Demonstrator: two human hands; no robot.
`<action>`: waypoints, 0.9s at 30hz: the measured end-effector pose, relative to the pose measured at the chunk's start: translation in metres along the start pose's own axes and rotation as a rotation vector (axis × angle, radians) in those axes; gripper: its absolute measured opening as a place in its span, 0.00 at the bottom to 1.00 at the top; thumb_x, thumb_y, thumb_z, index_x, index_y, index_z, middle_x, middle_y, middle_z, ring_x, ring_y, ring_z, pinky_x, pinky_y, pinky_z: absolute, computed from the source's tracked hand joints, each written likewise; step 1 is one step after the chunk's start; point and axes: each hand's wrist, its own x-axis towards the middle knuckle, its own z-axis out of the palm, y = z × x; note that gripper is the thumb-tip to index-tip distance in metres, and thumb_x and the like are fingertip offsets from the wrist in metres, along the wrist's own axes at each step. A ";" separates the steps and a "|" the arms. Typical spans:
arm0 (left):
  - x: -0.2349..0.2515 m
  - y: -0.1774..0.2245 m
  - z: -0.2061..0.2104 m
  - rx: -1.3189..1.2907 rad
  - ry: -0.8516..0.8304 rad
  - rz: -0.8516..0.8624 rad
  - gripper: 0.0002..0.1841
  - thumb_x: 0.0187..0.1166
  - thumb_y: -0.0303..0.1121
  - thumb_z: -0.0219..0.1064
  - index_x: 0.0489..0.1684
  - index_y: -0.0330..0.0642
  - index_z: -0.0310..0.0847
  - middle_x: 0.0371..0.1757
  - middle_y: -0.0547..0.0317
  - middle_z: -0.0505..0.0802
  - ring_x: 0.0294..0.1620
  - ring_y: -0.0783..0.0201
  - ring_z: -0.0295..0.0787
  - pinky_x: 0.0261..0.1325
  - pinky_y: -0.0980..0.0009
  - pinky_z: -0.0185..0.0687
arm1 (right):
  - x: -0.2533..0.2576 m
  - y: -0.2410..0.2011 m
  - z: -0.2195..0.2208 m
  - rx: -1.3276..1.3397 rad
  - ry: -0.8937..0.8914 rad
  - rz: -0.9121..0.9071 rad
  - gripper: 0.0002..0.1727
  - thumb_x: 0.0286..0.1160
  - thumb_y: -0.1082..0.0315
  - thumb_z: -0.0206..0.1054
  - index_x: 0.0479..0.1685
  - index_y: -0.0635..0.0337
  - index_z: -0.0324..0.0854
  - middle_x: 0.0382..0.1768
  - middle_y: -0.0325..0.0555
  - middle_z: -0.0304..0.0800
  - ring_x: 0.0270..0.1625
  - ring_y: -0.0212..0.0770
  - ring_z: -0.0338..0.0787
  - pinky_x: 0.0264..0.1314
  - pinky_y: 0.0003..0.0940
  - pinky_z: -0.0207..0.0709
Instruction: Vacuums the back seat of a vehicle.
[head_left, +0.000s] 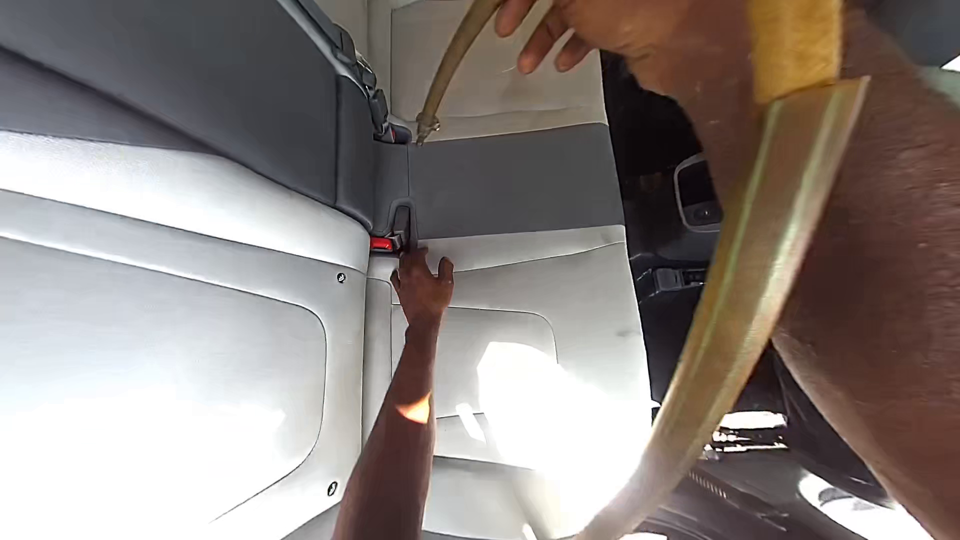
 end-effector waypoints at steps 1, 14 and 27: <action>-0.031 -0.003 0.005 -0.059 0.059 -0.008 0.28 0.84 0.51 0.59 0.74 0.39 0.80 0.81 0.43 0.80 0.89 0.42 0.65 0.90 0.37 0.50 | 0.007 -0.002 0.017 -0.017 -0.029 -0.008 0.14 0.88 0.50 0.62 0.55 0.44 0.89 0.52 0.34 0.98 0.43 0.35 0.98 0.35 0.30 0.92; -0.327 0.022 -0.001 -1.137 -0.058 -0.390 0.18 0.89 0.30 0.51 0.34 0.32 0.87 0.21 0.61 0.89 0.21 0.73 0.85 0.30 0.76 0.85 | -0.097 -0.121 0.196 0.100 -0.065 0.157 0.14 0.86 0.60 0.64 0.34 0.57 0.88 0.27 0.37 0.91 0.27 0.30 0.90 0.29 0.29 0.86; -0.403 -0.013 -0.075 -1.290 -0.009 -0.188 0.34 0.90 0.61 0.43 0.38 0.46 0.92 0.28 0.63 0.94 0.31 0.70 0.93 0.40 0.72 0.91 | -0.146 -0.116 0.219 -0.087 -0.065 0.165 0.15 0.83 0.54 0.61 0.37 0.52 0.88 0.29 0.35 0.88 0.33 0.32 0.90 0.36 0.40 0.85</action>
